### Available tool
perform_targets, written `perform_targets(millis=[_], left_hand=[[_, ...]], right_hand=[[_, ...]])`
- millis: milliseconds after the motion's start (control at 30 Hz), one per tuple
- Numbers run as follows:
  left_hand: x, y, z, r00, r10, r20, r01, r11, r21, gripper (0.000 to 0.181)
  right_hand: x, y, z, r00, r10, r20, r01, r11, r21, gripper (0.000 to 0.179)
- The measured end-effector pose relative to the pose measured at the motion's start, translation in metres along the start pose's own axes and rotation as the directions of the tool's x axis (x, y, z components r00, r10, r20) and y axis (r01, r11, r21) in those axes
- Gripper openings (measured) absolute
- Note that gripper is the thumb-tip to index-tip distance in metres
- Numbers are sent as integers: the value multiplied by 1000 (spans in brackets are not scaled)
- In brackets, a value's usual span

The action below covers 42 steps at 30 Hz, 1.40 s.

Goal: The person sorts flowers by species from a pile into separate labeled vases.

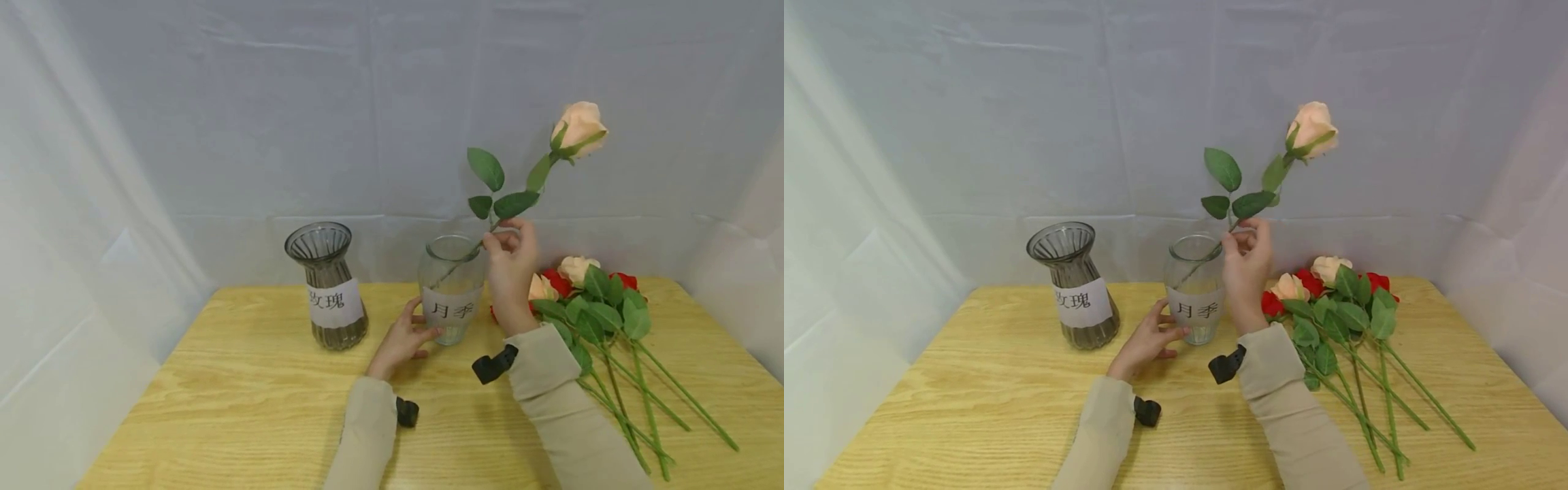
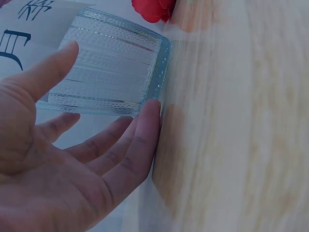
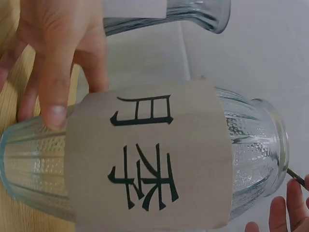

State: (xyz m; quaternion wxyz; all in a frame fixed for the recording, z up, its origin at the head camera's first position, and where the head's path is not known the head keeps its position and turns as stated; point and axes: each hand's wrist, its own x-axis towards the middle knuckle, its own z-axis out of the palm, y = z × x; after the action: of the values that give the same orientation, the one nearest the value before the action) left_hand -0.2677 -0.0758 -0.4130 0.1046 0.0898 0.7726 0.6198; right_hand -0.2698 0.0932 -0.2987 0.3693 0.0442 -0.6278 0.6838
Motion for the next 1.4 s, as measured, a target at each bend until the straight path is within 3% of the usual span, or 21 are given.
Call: perform_targets(millis=[167, 333, 533, 767, 1033, 1167, 1400], left_hand=[[1, -1, 0, 1000, -9, -7, 9, 1000, 4, 77], [2, -1, 1, 1000, -23, -14, 23, 1000, 4, 77], [0, 1, 0, 1000, -11, -5, 11, 1000, -3, 77], [-1, -1, 1, 1000, 2, -1, -2, 1000, -5, 77], [1, -1, -1, 1000, -4, -10, 4, 1000, -6, 78], [1, -1, -1, 1000, -2, -11, 2, 1000, -6, 78], [0, 1, 0, 1000, -1, -8, 1, 1000, -12, 78]], right_hand=[[-5, 1, 1, 993, -99, 63, 107, 983, -149, 12], [-7, 1, -1, 990, -102, 97, 124, 957, -261, 10], [-10, 7, -9, 991, -102, 86, 124, 943, -308, 15], [-9, 17, -26, 998, -5, 56, 25, 933, -360, 10], [-6, 17, -54, 992, 78, 103, -41, 944, -327, 17], [-5, 14, -68, 983, 117, 143, -58, 929, -364, 18], [1, 9, -92, 948, 207, 241, -82, 892, -445, 25]])
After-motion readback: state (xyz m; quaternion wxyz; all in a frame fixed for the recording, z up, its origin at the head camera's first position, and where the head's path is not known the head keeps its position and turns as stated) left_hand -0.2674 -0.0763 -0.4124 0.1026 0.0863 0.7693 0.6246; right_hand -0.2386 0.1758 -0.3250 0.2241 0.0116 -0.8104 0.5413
